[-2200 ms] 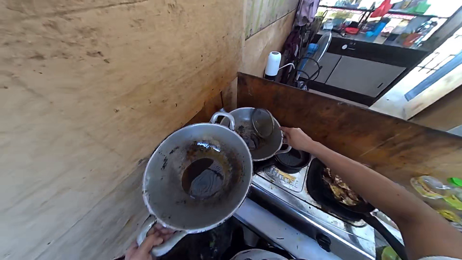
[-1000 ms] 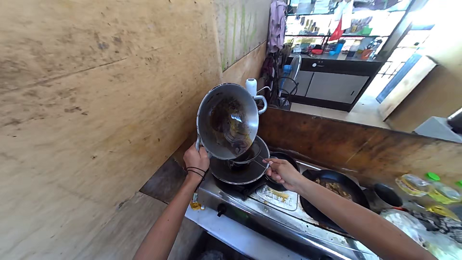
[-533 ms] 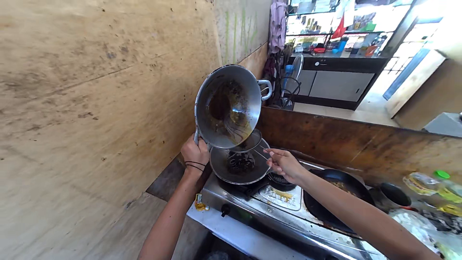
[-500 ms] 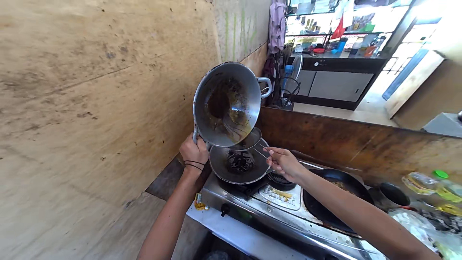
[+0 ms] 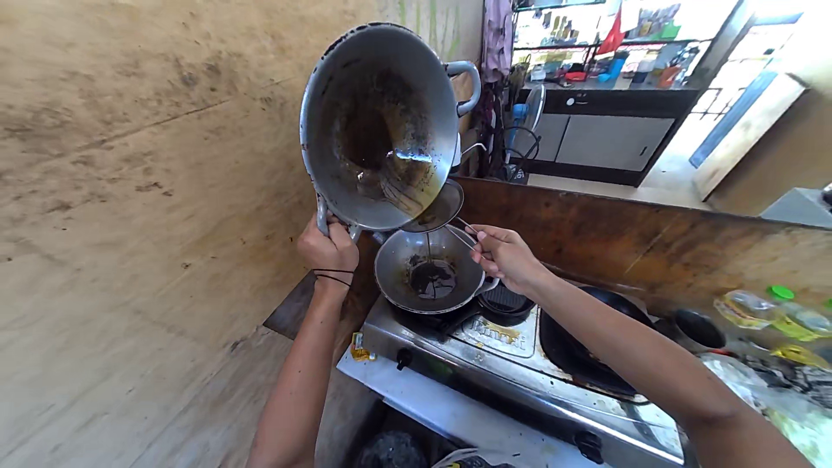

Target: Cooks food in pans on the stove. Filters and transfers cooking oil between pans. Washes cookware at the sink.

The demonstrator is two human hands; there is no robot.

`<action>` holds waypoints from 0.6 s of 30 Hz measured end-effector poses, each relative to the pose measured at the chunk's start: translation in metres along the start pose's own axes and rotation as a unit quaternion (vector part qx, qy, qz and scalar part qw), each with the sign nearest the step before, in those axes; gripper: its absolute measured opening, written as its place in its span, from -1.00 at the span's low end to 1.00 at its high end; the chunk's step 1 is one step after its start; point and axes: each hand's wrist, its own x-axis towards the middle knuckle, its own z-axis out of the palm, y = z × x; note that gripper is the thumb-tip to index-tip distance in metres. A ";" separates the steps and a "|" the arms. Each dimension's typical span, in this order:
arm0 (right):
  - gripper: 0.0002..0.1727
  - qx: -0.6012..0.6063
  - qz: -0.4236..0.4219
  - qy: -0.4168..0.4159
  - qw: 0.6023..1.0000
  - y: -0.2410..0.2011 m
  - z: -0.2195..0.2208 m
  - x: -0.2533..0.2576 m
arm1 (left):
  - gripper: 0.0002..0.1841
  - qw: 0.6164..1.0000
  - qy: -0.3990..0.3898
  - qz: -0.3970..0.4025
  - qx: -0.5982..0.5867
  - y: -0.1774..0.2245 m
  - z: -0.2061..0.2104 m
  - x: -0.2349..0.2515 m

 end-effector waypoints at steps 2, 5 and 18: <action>-0.57 0.002 -0.007 -0.004 1.000 -0.001 0.002 -0.001 | -0.68 1.000 0.009 0.007 0.011 0.006 -0.004 0.000; -0.57 0.011 -0.010 -0.003 1.000 -0.001 0.005 -0.003 | -0.69 0.999 0.015 0.019 0.027 0.008 -0.006 -0.003; -0.55 -0.026 0.010 0.004 1.000 0.044 -0.040 -0.029 | -0.66 0.937 -0.062 -0.309 -0.148 0.005 0.037 0.019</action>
